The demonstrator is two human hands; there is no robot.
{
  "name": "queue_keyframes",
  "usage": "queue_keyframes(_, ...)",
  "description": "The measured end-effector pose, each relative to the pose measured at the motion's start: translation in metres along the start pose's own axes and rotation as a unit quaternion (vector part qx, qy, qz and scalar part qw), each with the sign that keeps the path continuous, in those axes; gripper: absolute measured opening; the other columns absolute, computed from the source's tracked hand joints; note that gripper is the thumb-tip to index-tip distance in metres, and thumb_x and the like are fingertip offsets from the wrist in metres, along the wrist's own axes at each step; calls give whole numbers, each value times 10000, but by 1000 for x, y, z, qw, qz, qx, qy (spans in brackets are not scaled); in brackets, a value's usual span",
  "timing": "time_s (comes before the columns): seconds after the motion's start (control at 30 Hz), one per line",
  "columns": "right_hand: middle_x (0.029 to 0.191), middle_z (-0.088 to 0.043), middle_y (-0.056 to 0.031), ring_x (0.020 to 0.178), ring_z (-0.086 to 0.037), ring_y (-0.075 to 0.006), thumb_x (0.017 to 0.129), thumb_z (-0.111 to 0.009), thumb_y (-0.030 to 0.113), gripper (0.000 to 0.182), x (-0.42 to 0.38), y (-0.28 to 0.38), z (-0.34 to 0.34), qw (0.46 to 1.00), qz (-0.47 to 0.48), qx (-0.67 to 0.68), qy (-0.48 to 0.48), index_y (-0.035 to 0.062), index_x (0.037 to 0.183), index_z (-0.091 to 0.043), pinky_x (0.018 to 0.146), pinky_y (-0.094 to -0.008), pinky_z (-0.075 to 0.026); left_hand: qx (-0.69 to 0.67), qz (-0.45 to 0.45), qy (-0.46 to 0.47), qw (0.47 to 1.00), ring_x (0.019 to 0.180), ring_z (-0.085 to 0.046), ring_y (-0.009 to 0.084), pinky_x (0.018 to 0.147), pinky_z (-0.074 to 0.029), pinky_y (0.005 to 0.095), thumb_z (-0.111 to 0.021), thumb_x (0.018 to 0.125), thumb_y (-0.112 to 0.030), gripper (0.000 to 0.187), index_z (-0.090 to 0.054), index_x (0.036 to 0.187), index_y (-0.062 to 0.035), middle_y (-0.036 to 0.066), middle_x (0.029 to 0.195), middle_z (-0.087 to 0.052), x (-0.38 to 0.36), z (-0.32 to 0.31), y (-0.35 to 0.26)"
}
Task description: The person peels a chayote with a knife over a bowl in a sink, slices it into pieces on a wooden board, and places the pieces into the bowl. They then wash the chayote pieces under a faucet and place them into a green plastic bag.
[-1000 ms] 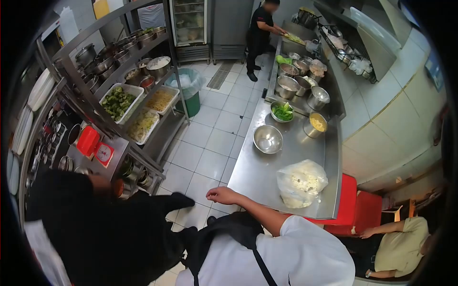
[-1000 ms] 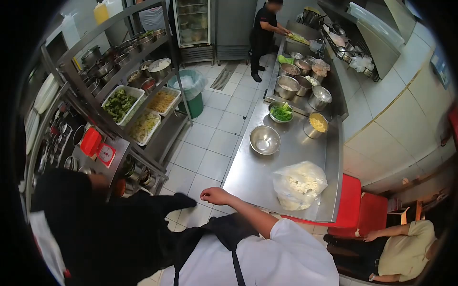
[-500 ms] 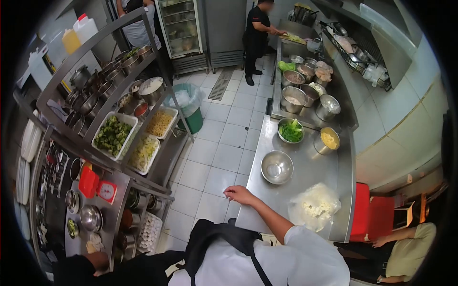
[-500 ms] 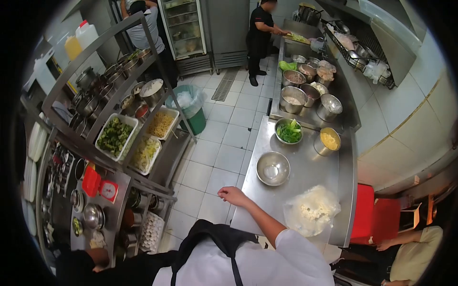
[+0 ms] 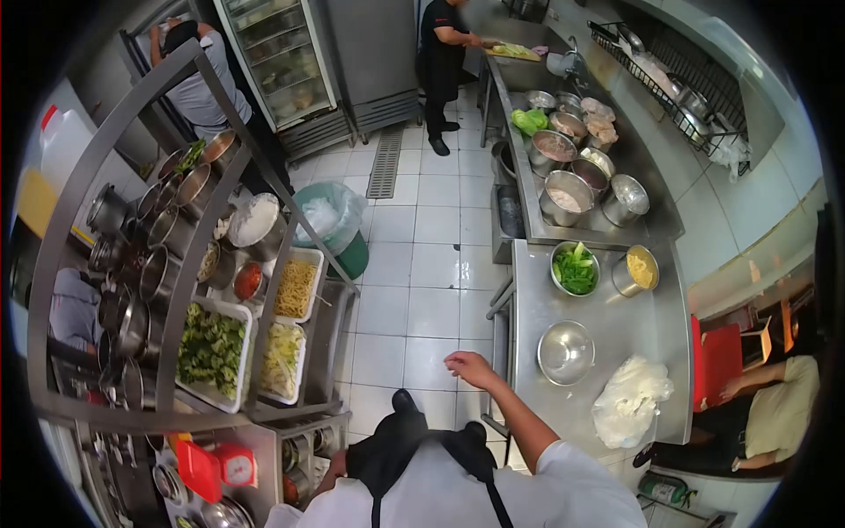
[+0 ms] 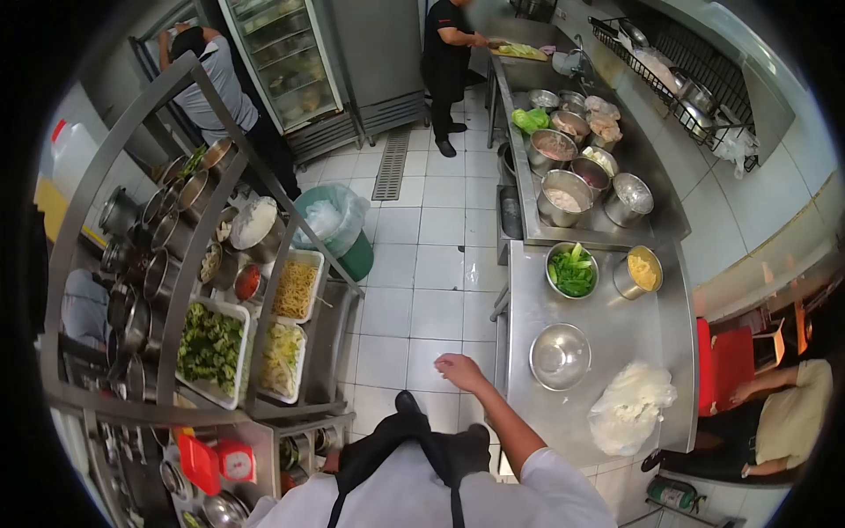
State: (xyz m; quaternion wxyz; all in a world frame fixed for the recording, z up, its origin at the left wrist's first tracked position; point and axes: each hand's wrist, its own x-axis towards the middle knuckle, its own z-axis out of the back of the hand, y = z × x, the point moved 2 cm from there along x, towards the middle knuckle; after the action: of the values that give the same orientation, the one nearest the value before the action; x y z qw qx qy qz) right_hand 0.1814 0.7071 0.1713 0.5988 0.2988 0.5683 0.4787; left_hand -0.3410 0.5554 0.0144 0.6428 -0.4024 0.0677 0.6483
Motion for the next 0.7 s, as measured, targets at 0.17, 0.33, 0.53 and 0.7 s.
queue_keyframes(0.17, 933, -729, -88, 797, -707, -178, 962, -623, 276, 296, -13, 19, -10, 997, -79, -17, -20, 28, 1098, -710, 728, -317, -555, -287, 46, -18, 957, 621, -631, 168, 574, -502, 346, -541, 974, -290, 324, -713, 909, -22, 84, 722, -680, 115, 90, -35)
queue_keyframes(0.33, 929, -731, -79, 778, -708, -178, 956, -630, 252, 272, -21, 14, -19, 990, -128, 20, -47, 33, 1094, -717, 731, -302, -555, -380, 62, 72, 920, 681, -668, 189, 592, -531, 343, -570, 974, -256, 250, -708, 1031, -56, 95, 854, -717, 186, 132, -109)
queue_keyframes(0.53, 906, -711, -25, 770, -665, -101, 964, -653, 208, 189, 9, -5, 11, 957, -212, 137, -141, 61, 1070, -707, 627, -251, -515, -233, -36, 179, 955, 786, -697, 215, 663, -557, 354, -561, 992, -280, 278, -685, 1117, -66, 100, 944, -726, 241, 163, -174)
queue_keyframes(0.7, 866, -722, -40, 739, -687, -129, 967, -641, 288, 245, 94, -34, 84, 974, -146, 35, -168, 68, 1033, -727, 670, -293, -544, -43, -86, 162, 982, 794, -686, 225, 702, -552, 393, -567, 970, -340, 335, -691, 1117, -66, 110, 952, -713, 348, 159, -157)
